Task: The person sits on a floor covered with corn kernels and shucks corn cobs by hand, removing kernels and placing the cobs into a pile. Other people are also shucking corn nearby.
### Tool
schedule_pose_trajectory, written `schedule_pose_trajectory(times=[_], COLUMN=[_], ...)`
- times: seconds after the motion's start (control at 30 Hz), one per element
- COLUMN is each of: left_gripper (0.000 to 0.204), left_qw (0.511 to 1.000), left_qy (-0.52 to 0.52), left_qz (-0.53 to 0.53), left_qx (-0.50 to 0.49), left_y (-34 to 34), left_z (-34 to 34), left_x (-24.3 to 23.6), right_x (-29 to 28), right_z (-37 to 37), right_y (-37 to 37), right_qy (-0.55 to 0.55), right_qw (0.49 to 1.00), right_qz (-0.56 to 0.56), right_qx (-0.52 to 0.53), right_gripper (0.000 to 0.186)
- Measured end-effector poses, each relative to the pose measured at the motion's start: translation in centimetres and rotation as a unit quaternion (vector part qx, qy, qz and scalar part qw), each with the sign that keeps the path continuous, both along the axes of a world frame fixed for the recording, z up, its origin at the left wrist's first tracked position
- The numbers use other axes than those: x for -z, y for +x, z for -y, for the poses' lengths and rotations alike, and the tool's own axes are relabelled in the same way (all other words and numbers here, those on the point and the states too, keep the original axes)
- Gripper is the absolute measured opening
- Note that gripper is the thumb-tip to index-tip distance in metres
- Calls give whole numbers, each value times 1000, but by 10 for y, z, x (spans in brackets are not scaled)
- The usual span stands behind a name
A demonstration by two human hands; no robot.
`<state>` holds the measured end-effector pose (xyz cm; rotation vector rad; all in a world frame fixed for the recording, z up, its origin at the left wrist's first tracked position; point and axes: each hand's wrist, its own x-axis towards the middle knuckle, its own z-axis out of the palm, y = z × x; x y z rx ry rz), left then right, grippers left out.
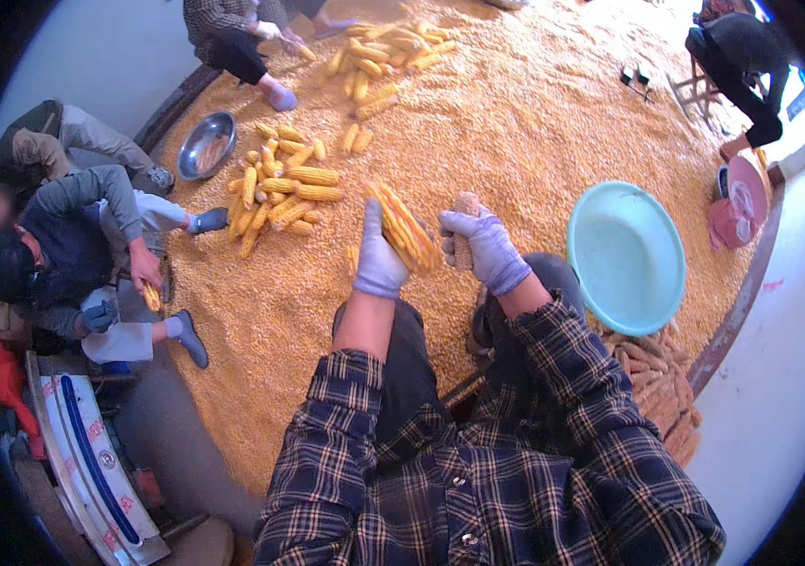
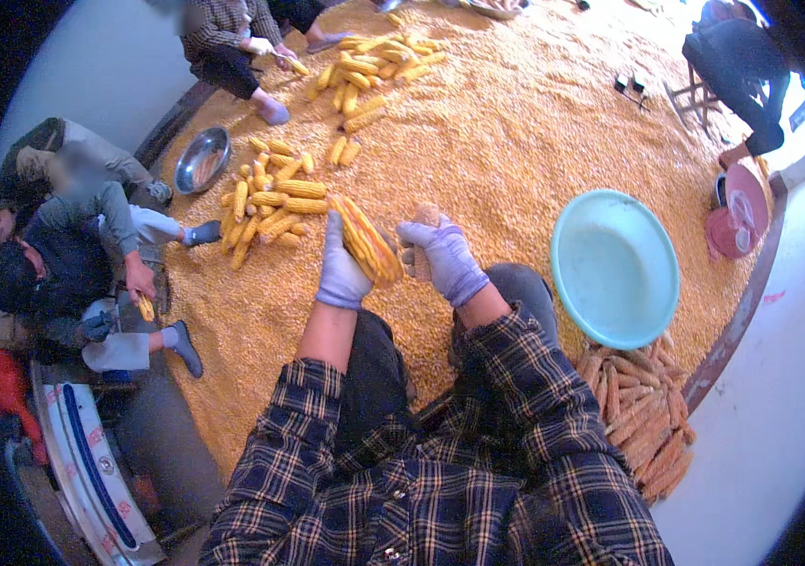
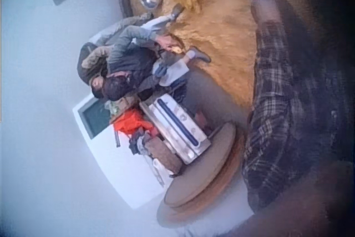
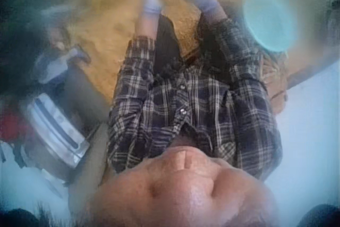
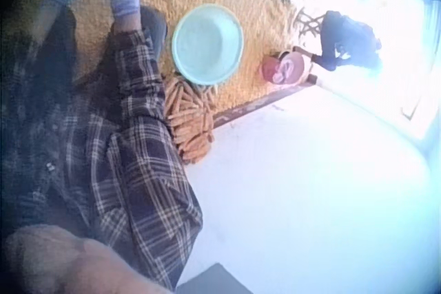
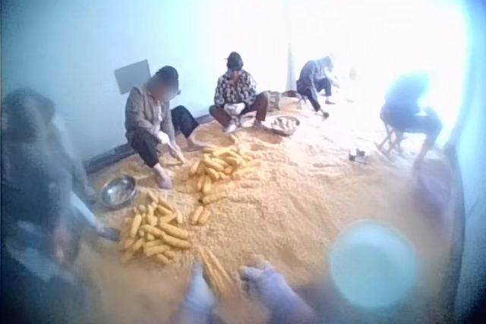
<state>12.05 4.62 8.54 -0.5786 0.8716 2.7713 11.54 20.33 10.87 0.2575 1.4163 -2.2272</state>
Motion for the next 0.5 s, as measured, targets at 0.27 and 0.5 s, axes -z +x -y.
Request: schedule_pose_trajectory(times=[0.27,0.5], left_gripper=[24,12], left_qw=[992,984], left_qy=[70,-29], left_qz=[60,62], left_qx=[-90,-163], left_y=[-21,-19], left_z=[13,7], left_x=[34,48], right_x=[20,54], right_z=[37,65], right_y=[29,21], right_qy=[41,204], right_qw=[980,964], right_qz=[-120,-113], right_qx=[153,132], right_gripper=[25,27])
